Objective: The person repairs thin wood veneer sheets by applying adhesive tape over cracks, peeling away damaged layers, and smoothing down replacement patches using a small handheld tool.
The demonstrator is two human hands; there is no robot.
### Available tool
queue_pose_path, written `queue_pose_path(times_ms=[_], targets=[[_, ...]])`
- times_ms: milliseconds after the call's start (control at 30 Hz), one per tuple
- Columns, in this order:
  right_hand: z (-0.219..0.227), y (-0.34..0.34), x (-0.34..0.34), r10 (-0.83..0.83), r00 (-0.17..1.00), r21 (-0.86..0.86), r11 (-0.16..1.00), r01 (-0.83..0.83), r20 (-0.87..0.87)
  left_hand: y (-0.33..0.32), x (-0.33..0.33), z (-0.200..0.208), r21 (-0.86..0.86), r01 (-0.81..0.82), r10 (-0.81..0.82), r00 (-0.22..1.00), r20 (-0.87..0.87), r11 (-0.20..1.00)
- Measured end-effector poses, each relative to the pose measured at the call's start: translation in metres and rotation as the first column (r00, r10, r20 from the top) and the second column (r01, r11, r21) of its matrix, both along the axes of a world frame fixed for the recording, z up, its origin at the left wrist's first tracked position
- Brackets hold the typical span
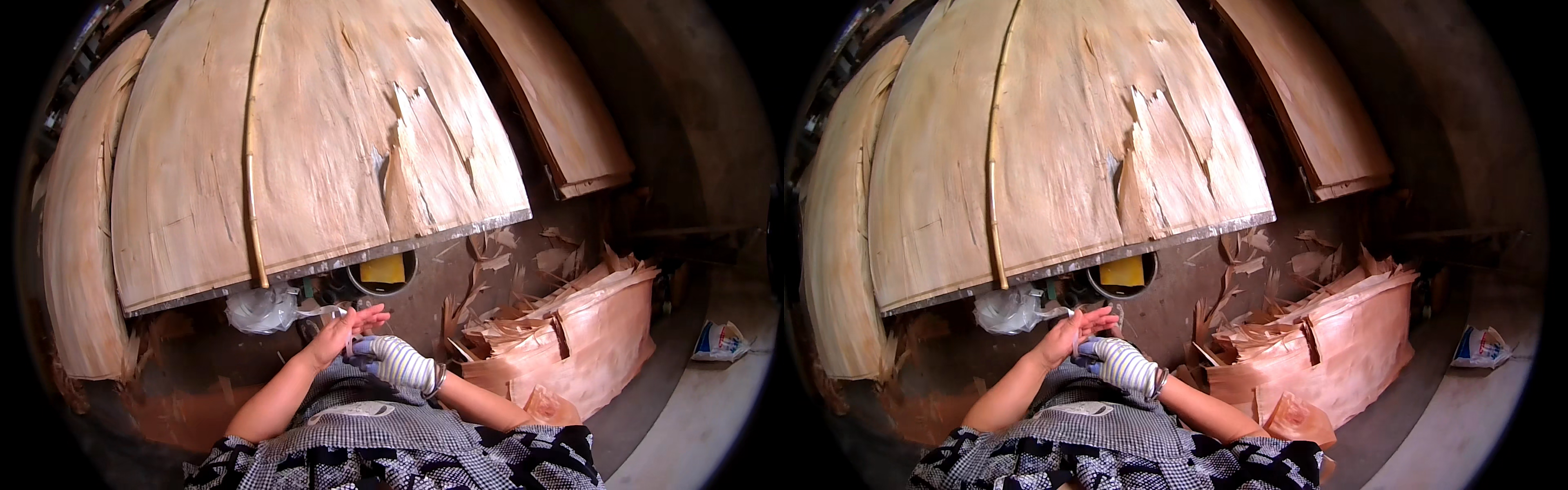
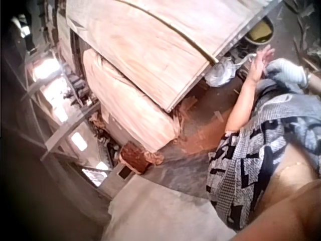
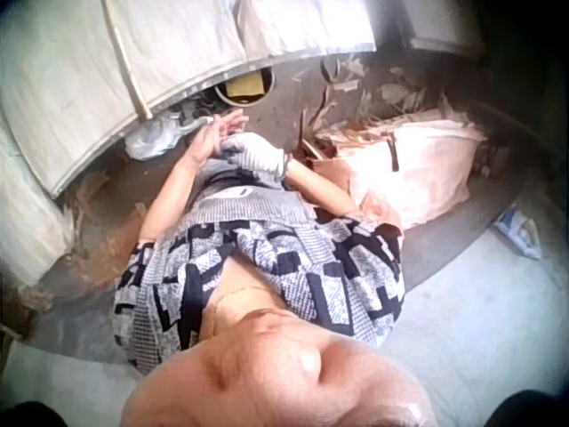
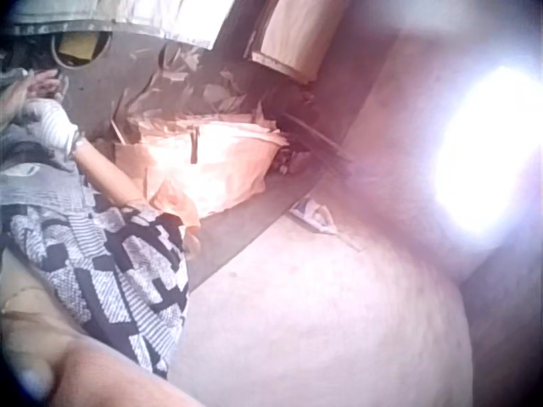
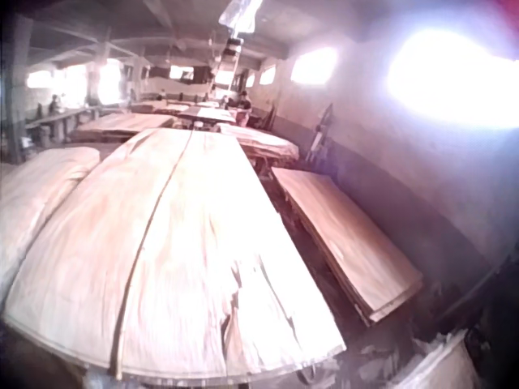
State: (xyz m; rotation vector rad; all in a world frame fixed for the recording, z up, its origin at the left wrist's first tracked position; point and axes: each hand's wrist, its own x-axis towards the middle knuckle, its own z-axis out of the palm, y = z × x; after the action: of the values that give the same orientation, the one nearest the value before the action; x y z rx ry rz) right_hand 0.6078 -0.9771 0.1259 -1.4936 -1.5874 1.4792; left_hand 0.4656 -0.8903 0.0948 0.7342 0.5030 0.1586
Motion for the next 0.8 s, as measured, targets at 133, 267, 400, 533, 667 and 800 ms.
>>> queue_pose_path(times_ms=[133,267,400,533,667,800], targets=[[-0.098,-0.013,0.032,-0.538,0.842,-0.21,0.828,0.52,-0.033,-0.005,0.026,-0.027,-0.133,-0.488,0.489,0.872,-0.022,0.863],[-0.069,0.011,0.045,-0.723,0.585,-0.571,0.672,0.472,-0.367,-0.019,0.028,-0.079,-0.001,-0.128,0.127,0.986,-0.103,0.992],[-0.12,0.038,0.086,-0.722,0.691,-0.636,0.549,0.542,-0.034,0.006,0.032,-0.102,0.218,0.195,-0.055,0.852,-0.521,0.956],[-0.207,0.059,0.104,-0.668,0.544,-0.051,0.607,0.793,0.507,0.023,0.072,-0.116,0.676,0.737,0.43,0.612,-0.664,-0.006],[-0.213,0.04,0.12,-0.713,0.468,0.064,0.58,0.812,0.522,0.003,0.09,-0.154,0.526,0.792,0.305,0.607,-0.734,-0.31],[-0.154,-0.114,0.258,-0.723,0.159,0.548,0.63,0.55,0.672,-0.001,0.088,-0.166,0.494,0.802,0.346,0.592,-0.728,-0.335]])
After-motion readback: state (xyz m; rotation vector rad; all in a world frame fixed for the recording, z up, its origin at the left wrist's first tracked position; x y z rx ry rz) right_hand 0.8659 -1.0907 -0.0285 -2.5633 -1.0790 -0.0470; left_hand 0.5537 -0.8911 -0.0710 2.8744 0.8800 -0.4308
